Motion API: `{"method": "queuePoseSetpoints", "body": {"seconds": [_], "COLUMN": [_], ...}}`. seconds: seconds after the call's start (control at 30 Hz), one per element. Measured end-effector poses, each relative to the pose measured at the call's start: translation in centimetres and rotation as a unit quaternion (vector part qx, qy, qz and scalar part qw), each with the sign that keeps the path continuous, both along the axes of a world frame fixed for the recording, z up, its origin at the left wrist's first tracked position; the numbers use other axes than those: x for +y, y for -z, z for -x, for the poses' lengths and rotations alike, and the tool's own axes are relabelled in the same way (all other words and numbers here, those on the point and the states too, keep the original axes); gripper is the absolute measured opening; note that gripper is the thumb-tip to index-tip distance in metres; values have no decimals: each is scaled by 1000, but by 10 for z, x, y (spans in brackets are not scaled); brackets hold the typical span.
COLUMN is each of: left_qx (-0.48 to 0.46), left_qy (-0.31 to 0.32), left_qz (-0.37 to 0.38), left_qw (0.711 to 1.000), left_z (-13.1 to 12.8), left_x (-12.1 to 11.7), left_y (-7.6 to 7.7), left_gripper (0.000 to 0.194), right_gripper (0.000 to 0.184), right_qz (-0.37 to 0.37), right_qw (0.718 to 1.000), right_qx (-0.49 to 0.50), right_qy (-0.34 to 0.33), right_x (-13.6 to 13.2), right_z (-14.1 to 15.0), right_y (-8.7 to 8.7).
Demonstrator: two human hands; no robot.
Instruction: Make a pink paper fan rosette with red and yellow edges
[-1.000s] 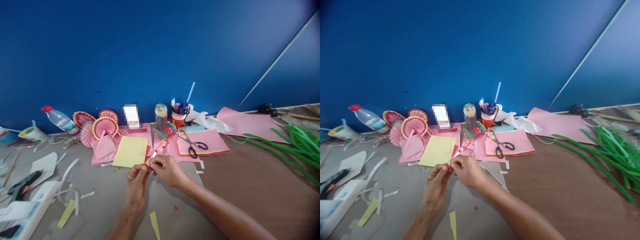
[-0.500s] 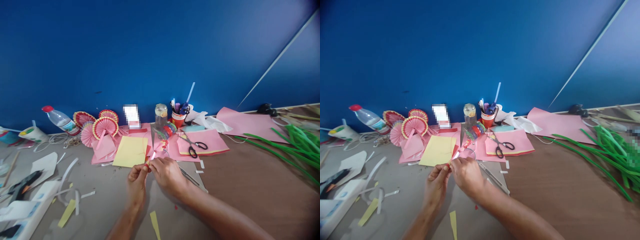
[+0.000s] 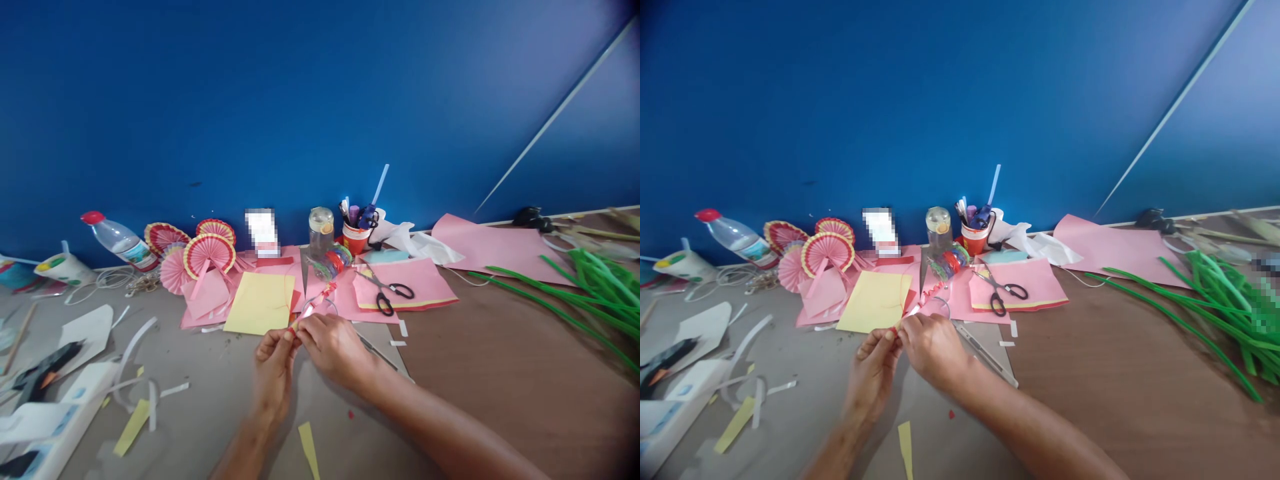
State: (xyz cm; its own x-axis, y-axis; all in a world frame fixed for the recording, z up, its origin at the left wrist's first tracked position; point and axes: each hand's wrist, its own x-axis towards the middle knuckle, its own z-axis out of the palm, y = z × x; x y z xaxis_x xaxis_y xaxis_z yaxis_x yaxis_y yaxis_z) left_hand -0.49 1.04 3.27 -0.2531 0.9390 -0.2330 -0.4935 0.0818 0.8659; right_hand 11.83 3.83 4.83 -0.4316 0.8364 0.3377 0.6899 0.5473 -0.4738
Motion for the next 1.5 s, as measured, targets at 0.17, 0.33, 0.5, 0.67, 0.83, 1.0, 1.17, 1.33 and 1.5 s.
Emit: {"method": "queuePoseSetpoints", "body": {"seconds": [0.17, 0.33, 0.5, 0.67, 0.83, 1.0, 1.17, 1.33, 1.5], "left_qx": [7, 20, 65, 78, 97, 70, 173, 203, 269], "left_qy": [12, 15, -21, -19, 70, 129, 164, 29, 30], "left_qz": [1, 7, -20, -71, -50, -49, -23, -20, -30], "left_qw": [1000, 1000, 997, 994, 992, 988, 971, 979, 962], "left_z": [0, -1, 1, 5, 8, 14, 15, 19, 15], "left_x": [-1, -2, -2, -4, -6, -3, 1, 4, 1], "left_y": [3, 3, 5, 13, 12, 1, 0, 8, 5], "left_gripper": [26, 27, 25, 22, 23, 38, 26, 27, 26], "right_gripper": [15, 15, 15, 14, 26, 19, 5, 9, 15], "right_qz": [15, 47, 183, 412, 437, 415, 412, 296, 245], "right_qw": [1000, 999, 962, 791, 710, 766, 793, 855, 909], "right_qx": [-5, 6, 201, 452, 552, 491, 444, 423, 333], "right_qy": [10, 11, 33, 23, 7, -28, -69, 42, 56], "right_x": [-1, -1, 1, 10, 19, 20, 19, 10, -4], "right_z": [1, 0, -1, 2, -3, -10, -7, 1, 13], "right_y": [-1, -3, -8, -4, -1, -1, 0, 4, 3]}}
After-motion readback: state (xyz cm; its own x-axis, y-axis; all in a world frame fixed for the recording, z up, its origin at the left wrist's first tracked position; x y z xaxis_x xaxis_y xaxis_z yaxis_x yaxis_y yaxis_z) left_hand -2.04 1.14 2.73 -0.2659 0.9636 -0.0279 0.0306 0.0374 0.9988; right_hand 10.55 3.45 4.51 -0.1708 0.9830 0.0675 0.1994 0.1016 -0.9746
